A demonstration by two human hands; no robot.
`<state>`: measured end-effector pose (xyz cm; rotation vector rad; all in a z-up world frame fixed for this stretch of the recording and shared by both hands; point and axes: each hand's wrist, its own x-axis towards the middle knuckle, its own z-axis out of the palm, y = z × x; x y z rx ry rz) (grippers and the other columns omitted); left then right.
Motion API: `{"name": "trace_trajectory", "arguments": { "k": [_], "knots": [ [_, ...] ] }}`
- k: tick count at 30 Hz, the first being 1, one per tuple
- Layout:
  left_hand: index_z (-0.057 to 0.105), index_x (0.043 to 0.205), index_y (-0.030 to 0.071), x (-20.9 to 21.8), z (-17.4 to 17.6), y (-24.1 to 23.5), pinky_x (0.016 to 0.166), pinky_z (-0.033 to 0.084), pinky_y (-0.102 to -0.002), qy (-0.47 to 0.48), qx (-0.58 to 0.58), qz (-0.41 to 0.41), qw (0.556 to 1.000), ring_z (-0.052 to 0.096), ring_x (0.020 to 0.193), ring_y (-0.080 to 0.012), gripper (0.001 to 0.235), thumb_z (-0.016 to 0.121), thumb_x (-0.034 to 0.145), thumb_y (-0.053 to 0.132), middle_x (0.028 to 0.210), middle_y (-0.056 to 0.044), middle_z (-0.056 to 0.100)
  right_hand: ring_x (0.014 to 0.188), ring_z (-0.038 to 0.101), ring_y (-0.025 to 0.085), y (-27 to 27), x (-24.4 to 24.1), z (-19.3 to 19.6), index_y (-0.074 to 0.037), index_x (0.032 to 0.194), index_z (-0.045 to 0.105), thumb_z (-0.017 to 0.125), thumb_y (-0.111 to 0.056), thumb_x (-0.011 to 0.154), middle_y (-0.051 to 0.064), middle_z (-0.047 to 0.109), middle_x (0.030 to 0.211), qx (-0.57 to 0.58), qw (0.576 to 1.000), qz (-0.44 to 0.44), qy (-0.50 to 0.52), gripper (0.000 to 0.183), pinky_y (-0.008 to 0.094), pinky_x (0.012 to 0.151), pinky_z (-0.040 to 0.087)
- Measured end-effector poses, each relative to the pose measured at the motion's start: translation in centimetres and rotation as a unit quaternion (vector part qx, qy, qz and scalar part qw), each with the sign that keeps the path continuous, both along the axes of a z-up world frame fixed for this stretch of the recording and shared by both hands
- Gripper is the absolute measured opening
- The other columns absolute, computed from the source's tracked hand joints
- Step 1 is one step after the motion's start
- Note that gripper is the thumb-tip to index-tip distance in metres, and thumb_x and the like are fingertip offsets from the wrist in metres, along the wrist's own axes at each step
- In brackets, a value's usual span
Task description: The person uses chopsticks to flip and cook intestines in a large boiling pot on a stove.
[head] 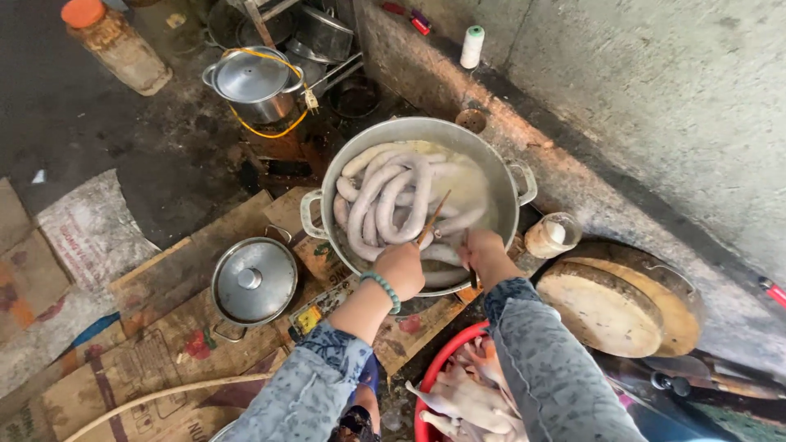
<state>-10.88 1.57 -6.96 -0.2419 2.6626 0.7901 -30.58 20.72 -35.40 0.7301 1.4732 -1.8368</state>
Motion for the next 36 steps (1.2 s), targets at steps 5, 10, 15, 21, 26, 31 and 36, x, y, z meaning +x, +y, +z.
{"name": "trace_trajectory", "arguments": {
  "k": [5, 10, 15, 21, 26, 31, 36],
  "knots": [
    [0.07, 0.112, -0.001, -0.1, -2.2, -1.7, 0.096, 0.054, -0.048, 0.043, -0.013, 0.011, 0.999, 0.069, 0.105, -0.0416, 0.03, 0.06, 0.083, 0.005, 0.102, -0.025, 0.071, 0.053, 0.05, 0.023, -1.2, 3.0, -2.2, -0.008, 0.085, 0.06, 0.048, -0.015, 0.094, 0.01, 0.058, 0.068, 0.232, 0.948, 0.169, 0.139, 0.016, 0.045, 0.042, 0.037],
    [0.057, 0.136, 0.003, 0.9, 1.3, -2.6, 0.1, 0.051, -0.045, 0.009, -0.016, 0.011, 1.0, 0.063, 0.114, -0.0397, 0.053, 0.06, 0.083, 0.004, 0.117, -0.023, 0.068, 0.087, 0.077, 0.02, -3.9, 7.1, -1.4, -0.015, 0.093, 0.082, 0.061, -0.014, 0.092, 0.003, 0.081, 0.091, 0.632, 0.54, 0.449, 0.328, 0.021, 0.037, 0.067, 0.057],
    [0.051, 0.146, 0.007, 2.2, 3.8, -3.7, 0.104, 0.05, -0.042, -0.022, 0.008, 0.035, 0.999, 0.061, 0.122, -0.0362, 0.057, 0.057, 0.089, 0.004, 0.128, -0.022, 0.064, 0.081, 0.073, 0.028, -5.2, 11.4, 8.7, -0.004, 0.091, 0.076, 0.06, -0.01, 0.092, 0.014, 0.075, 0.086, 0.542, 0.737, 0.232, 0.331, 0.017, 0.038, 0.065, 0.054],
    [0.051, 0.146, 0.008, 2.4, 3.6, -3.5, 0.107, 0.048, -0.041, -0.022, 0.039, 0.07, 0.997, 0.059, 0.124, -0.0353, 0.062, 0.059, 0.085, 0.0, 0.132, -0.023, 0.061, 0.058, 0.06, 0.031, -3.6, 8.6, 5.5, 0.003, 0.082, 0.06, 0.057, -0.005, 0.092, 0.014, 0.062, 0.07, 0.197, 0.955, -0.037, 0.217, 0.013, 0.043, 0.049, 0.043],
    [0.056, 0.136, 0.001, 0.9, 4.5, -2.7, 0.103, 0.05, -0.045, -0.054, 0.004, 0.05, 0.997, 0.061, 0.119, -0.0398, 0.048, 0.059, 0.088, 0.002, 0.124, -0.027, 0.064, 0.048, 0.058, 0.028, -3.7, 8.1, 8.4, 0.003, 0.08, 0.062, 0.056, -0.003, 0.089, 0.011, 0.062, 0.065, 0.176, 0.96, -0.04, 0.213, 0.013, 0.044, 0.04, 0.04],
    [0.073, 0.102, -0.009, -3.2, 2.7, -2.2, 0.086, 0.061, -0.041, -0.134, -0.054, -0.008, 0.989, 0.078, 0.088, -0.0316, 0.025, 0.063, 0.089, 0.01, 0.088, -0.022, 0.077, 0.056, 0.061, 0.037, -4.1, 11.2, 14.0, -0.001, 0.09, 0.061, 0.054, -0.009, 0.092, 0.018, 0.063, 0.069, 0.219, 0.951, -0.056, 0.209, 0.011, 0.047, 0.048, 0.045],
    [0.076, 0.092, -0.005, -7.0, -0.2, -1.8, 0.083, 0.062, -0.04, -0.095, -0.026, -0.038, 0.994, 0.077, 0.083, -0.0323, 0.029, 0.062, 0.088, 0.02, 0.084, -0.022, 0.078, 0.082, 0.069, 0.044, -3.5, 13.3, 11.0, 0.004, 0.088, 0.069, 0.058, -0.013, 0.092, 0.028, 0.07, 0.083, 0.404, 0.846, -0.012, 0.347, 0.02, 0.05, 0.075, 0.054]
  ]
}}
